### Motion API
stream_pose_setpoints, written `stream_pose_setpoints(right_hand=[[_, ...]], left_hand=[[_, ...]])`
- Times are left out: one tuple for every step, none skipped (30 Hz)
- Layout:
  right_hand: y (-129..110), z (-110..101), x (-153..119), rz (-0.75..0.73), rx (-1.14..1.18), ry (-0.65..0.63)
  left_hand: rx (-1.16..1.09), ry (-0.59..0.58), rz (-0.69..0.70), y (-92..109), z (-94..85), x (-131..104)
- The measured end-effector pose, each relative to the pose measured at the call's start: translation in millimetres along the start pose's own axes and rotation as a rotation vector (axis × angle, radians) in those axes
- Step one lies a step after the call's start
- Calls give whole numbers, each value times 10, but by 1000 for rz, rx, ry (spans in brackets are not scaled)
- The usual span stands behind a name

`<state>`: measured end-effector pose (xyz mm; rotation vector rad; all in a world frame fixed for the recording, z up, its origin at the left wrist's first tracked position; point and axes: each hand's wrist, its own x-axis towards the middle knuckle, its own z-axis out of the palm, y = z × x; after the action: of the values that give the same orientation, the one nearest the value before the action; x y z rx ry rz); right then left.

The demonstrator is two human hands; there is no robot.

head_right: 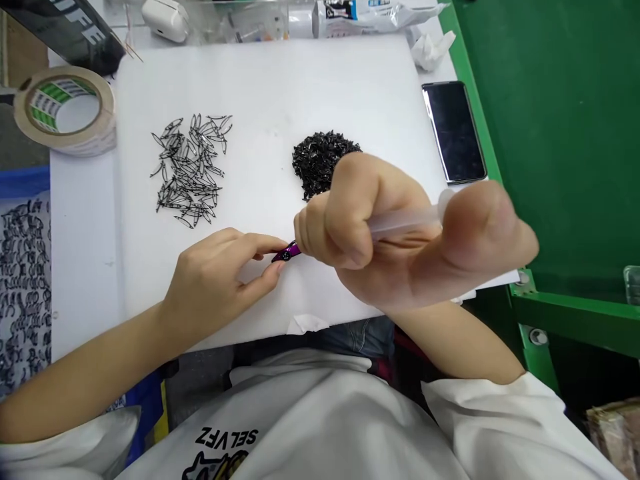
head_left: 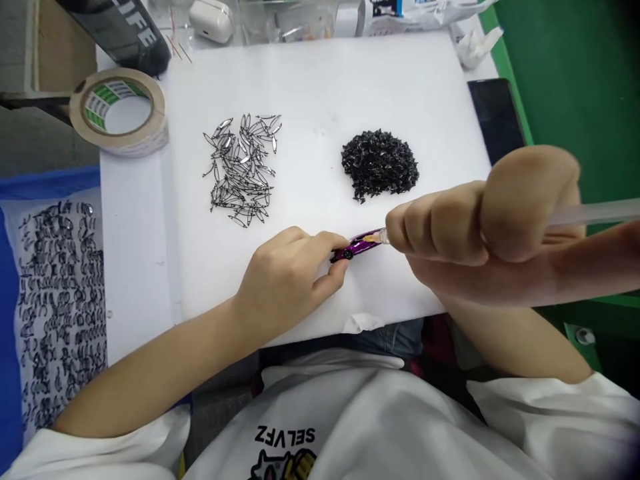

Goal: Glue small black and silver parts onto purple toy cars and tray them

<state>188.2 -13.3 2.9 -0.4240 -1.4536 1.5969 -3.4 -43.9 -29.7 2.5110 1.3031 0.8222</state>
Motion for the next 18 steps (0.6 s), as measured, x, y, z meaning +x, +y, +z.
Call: stream_pose_setpoints(right_hand=[[2, -4, 1, 6, 2, -12], [6, -10, 3, 7, 9, -22], [13, -17, 5, 8, 16, -28], [20, -24, 8, 4, 27, -31], [27, -33, 11, -10, 37, -35], [32, -42, 13, -27, 39, -34], [34, -51, 15, -36, 37, -44], [34, -59, 15, -27, 25, -61], [33, -64, 15, -7, 9, -68], [33, -66, 12, 8, -1, -80], [34, -64, 9, 18, 1, -85], [39, -57, 3, 20, 10, -82], [46, -48, -3, 11, 18, -73], [55, -39, -10, -4, 21, -54], [64, -34, -17, -12, 19, -42], [71, -36, -24, -22, 15, -24], [74, -46, -31, -21, -3, -6], [72, -65, -37, -24, -48, -26]], left_hand=[[4, -2, 1, -1, 2, 0], [8, -2, 2, -2, 4, 1], [12, 0, 6, -2, 5, 1], [16, 2, 8, -3, 6, 1], [20, 2, 9, -3, 7, 0], [23, -1, 10, -4, 6, 0], [24, -2, 11, -5, 5, -1], [26, -4, 11, -6, 4, -2], [27, -3, 12, -7, 4, -2], [28, 0, 14, -7, 4, -2], [28, 4, 17, -8, 6, -2], [28, 7, 20, -8, 8, -1], [29, 11, 23, -8, 11, -1], [30, 14, 25, -7, 14, 0], [32, 17, 27, -6, 16, 1], [34, 18, 28, -5, 17, 1], [36, 18, 29, -4, 16, 2], [38, 17, 29, -2, 15, 2]])
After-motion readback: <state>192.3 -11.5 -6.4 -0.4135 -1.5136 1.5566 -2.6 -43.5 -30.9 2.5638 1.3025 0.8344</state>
